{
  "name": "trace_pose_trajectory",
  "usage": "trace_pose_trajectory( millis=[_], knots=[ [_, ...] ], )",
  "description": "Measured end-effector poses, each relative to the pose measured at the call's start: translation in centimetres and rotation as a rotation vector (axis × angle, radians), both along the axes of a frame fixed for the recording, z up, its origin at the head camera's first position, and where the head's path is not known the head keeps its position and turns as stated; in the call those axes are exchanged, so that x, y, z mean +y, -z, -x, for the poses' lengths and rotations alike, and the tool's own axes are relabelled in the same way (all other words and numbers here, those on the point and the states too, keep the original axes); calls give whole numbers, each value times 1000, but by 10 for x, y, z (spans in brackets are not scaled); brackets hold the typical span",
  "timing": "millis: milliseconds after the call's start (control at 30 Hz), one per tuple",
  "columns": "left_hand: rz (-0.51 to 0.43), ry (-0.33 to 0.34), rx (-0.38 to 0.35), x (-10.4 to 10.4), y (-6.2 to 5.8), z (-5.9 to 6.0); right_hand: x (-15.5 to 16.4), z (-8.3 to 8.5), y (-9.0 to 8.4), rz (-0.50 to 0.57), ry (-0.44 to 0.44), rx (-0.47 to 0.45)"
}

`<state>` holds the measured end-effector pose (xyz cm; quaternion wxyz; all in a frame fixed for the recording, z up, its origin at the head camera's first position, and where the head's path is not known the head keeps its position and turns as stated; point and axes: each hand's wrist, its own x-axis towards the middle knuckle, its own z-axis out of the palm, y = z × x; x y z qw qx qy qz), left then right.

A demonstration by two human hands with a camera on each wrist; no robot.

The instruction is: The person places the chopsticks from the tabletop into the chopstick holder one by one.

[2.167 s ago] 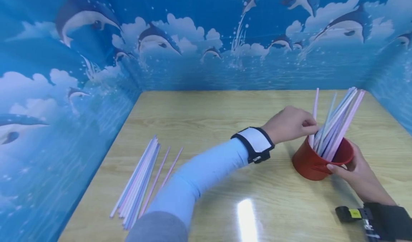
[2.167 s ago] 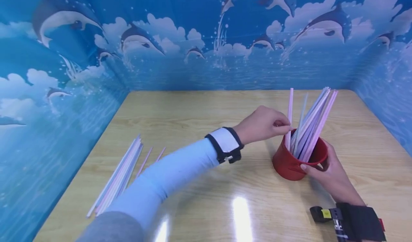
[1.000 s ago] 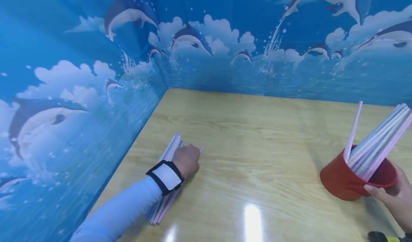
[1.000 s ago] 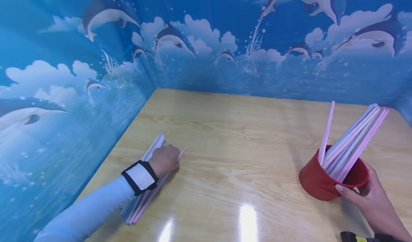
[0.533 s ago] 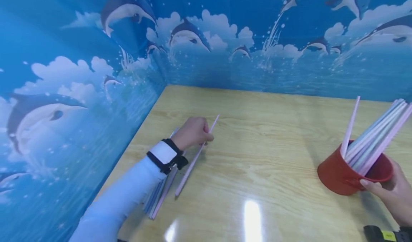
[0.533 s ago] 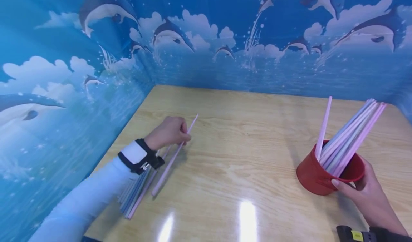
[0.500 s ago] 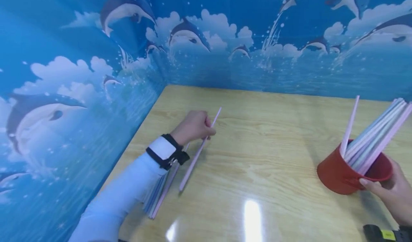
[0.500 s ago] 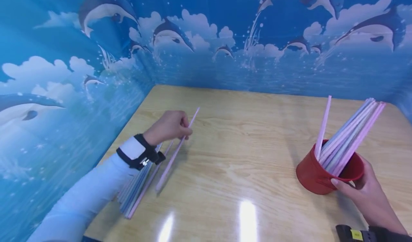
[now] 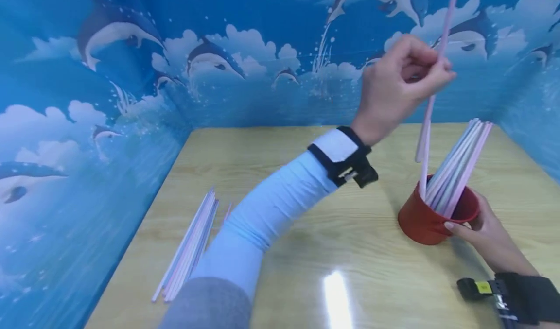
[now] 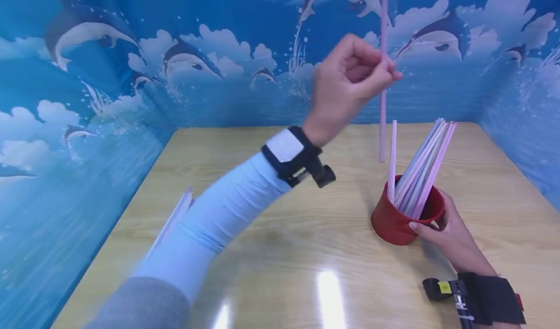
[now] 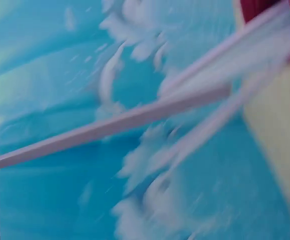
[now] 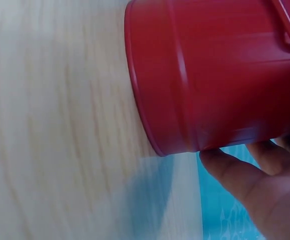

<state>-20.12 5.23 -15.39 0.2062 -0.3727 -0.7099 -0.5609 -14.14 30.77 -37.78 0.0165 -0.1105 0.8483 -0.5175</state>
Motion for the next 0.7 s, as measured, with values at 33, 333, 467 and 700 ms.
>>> trace_pose_trajectory(
  millis=[33, 333, 467, 700],
  knots=[
    [18, -2, -15, 12, 7, 1, -1, 0, -2, 9, -6, -2],
    [276, -70, -227, 74, 84, 25, -5, 0, -5, -4, 23, -8],
    [303, -68, -267, 77, 114, 30, -5, -1, -6, -8, 16, -22],
    [494, -46, -327, 81, 129, 23, 0, -1, -6, -52, 29, -37]
  ],
)
